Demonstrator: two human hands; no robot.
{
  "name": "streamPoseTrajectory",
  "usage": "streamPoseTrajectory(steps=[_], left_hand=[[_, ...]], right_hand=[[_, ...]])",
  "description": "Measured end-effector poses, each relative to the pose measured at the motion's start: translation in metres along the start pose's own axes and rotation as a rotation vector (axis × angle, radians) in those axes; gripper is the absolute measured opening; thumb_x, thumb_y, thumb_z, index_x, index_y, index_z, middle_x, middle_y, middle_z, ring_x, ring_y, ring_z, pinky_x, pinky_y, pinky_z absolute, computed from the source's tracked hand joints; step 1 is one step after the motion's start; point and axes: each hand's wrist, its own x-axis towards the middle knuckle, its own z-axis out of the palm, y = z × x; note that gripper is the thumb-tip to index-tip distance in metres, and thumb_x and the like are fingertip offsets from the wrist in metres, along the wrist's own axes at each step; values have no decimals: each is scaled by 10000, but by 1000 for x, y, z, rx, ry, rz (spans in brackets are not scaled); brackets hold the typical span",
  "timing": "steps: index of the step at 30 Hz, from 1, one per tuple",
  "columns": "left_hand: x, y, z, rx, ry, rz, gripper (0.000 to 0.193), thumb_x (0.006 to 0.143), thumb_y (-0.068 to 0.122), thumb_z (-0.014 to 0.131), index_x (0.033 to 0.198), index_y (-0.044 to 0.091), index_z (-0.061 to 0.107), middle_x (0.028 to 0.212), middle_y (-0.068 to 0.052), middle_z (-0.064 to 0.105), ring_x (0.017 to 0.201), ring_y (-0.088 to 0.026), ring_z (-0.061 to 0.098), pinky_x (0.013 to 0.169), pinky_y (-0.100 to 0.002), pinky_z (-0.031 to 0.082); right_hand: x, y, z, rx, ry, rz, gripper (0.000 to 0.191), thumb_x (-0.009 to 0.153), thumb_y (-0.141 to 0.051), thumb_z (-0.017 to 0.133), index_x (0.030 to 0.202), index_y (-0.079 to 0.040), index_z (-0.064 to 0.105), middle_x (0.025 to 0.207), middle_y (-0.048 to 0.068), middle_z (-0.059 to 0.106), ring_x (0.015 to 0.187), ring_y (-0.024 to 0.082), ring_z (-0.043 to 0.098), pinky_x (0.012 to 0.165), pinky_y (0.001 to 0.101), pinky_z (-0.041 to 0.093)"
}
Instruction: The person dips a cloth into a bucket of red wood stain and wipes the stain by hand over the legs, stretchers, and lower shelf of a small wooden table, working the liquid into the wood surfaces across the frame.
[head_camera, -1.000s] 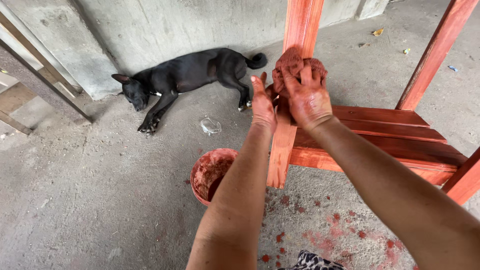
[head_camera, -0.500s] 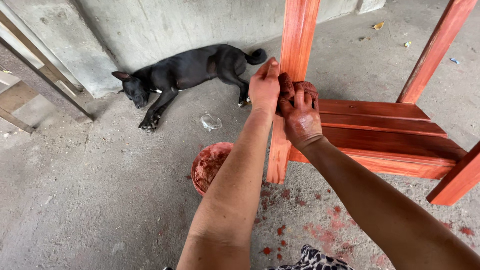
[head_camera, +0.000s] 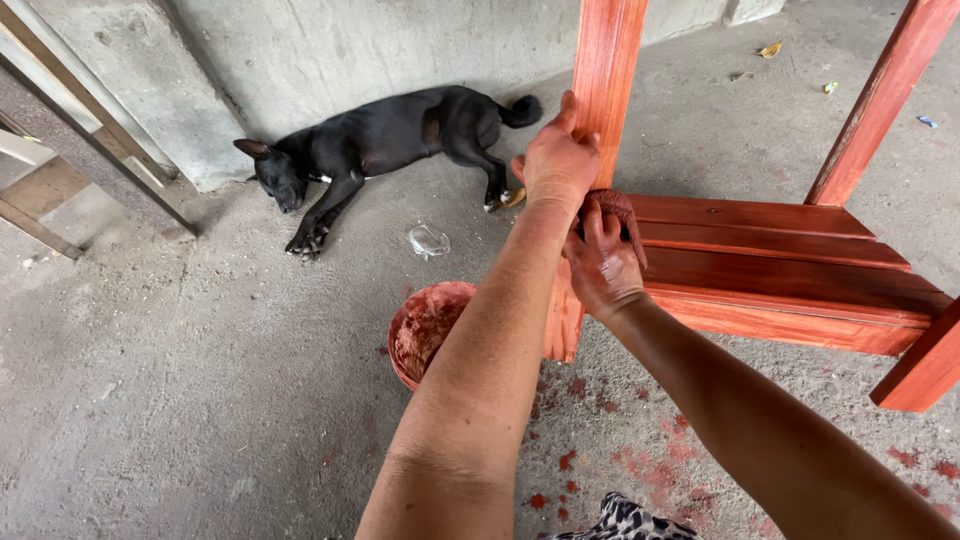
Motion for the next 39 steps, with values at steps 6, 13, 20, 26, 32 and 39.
streamPoseTrajectory(steps=[6,13,20,26,32,39], left_hand=[[1,-21,18,-299,36,50,786,872,54,607,1529,435,405,1249,-116,724,1123,-282,720,970,-380,546],[-2,-58,55,-592,115,183,592,959,19,548,1519,207,503,1367,-130,700,1260,-254,668,1066,-363,495],[-11,-59,58,-1411,-106,-32,405,1102,254,477,1464,101,572,1472,-79,601,1347,-222,552,1139,-375,405],[-14,-42,47,-1256,-143,-216,499,1055,399,432,1488,172,531,1439,-31,590,1317,-213,548,1093,-385,426],[3,-47,55,-1482,-305,-323,850,948,768,390,1508,136,494,1495,-55,566,1344,-233,524,1123,-400,371],[4,-44,58,-1496,-271,-266,946,879,805,423,1567,157,370,1522,-82,519,1357,-259,501,1123,-427,365]], right_hand=[[-23,-9,13,-69,-120,-10,613,723,-57,644,1332,-39,572,1373,269,428,1089,405,549,630,402,619],[-42,-12,22,-30,-100,-47,566,736,-74,647,1299,-82,601,1370,255,428,1074,397,546,634,412,617],[-55,-14,25,-4,-68,-85,483,741,-123,669,1220,-62,661,1357,238,423,1104,396,529,680,432,618],[-55,-15,19,5,-136,-76,399,746,-120,668,1134,-28,689,1395,252,406,1157,402,525,716,411,625],[-74,-18,33,99,-147,-142,414,762,-131,648,1171,-92,698,1461,216,376,1200,429,506,831,437,612],[-105,-25,66,-1,-311,-217,417,816,-207,620,1222,-132,676,1515,195,327,1242,437,486,862,465,604]])
